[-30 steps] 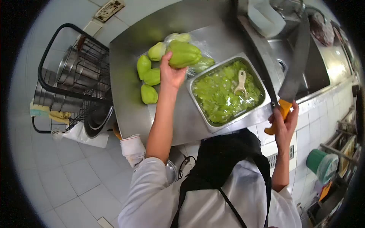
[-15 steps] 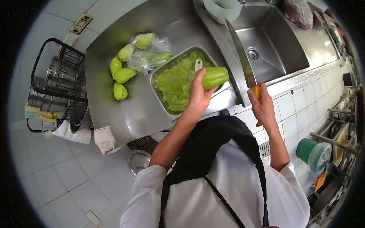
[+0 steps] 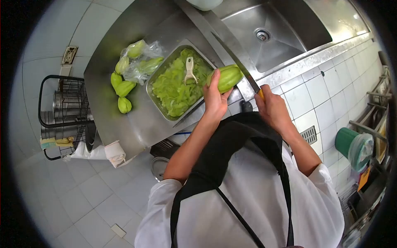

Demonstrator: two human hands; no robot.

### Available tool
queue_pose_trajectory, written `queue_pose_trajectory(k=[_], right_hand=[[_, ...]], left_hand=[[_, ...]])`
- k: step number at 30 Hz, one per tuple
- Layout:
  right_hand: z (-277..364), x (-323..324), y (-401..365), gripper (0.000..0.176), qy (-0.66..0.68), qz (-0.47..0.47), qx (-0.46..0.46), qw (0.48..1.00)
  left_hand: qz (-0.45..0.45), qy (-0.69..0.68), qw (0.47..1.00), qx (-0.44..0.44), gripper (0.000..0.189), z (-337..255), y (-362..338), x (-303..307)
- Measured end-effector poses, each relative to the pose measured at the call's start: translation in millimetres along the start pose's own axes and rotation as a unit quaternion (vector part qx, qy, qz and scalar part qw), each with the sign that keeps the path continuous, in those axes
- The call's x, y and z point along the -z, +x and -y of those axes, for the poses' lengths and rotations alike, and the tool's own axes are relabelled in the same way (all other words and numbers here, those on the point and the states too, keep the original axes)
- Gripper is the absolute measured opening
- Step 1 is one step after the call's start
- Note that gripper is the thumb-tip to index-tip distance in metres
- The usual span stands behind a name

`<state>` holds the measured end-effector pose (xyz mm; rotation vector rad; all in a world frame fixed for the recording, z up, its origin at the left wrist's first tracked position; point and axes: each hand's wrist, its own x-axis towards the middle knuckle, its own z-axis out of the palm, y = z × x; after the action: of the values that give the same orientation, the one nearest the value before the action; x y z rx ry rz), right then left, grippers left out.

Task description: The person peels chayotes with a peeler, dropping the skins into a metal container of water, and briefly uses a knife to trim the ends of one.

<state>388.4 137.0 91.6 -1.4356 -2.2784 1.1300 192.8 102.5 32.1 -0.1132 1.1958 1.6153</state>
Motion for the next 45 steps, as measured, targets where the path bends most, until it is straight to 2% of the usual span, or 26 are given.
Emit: queue_pose_trajectory(k=[2, 5, 14, 21, 29, 32, 39, 45], right_hand=[[-1, 0, 0, 0.019, -0.005, 0.009, -0.007, 1.0], [0, 3, -1, 0.018, -0.015, 0.024, -0.004, 1.0], [8, 17, -11, 0.019, -0.091, 0.065, -0.005, 0.994], [7, 22, -17, 0.019, -0.119, 0.066, -0.002, 0.991], [6, 20, -12, 0.012, -0.153, 0.108, -0.001, 0.982], [4, 14, -12, 0.01, -0.155, 0.106, 0.006, 0.982], [3, 5, 7, 0.01, -0.164, 0.128, 0.01, 0.978], [1, -9, 33, 0.011, -0.133, 0.12, 0.049, 0.983]], left_hand=[[0.028, 0.033, 0.999, 0.009, 0.048, -3, -9, 1], [0.021, 0.115, 0.993, -0.016, 0.053, 0, -22, -3], [-0.019, 0.09, 0.996, -0.02, 0.058, 5, -21, -2], [-0.006, 0.081, 0.997, -0.011, 0.061, 5, -21, -2], [-0.02, 0.077, 0.997, -0.012, 0.063, 7, -18, 0], [-0.022, 0.1, 0.994, -0.022, 0.045, 8, -20, -3], [-0.027, 0.099, 0.994, -0.023, 0.049, 10, -17, 4], [-0.015, 0.078, 0.997, -0.025, 0.058, 13, -18, 7]])
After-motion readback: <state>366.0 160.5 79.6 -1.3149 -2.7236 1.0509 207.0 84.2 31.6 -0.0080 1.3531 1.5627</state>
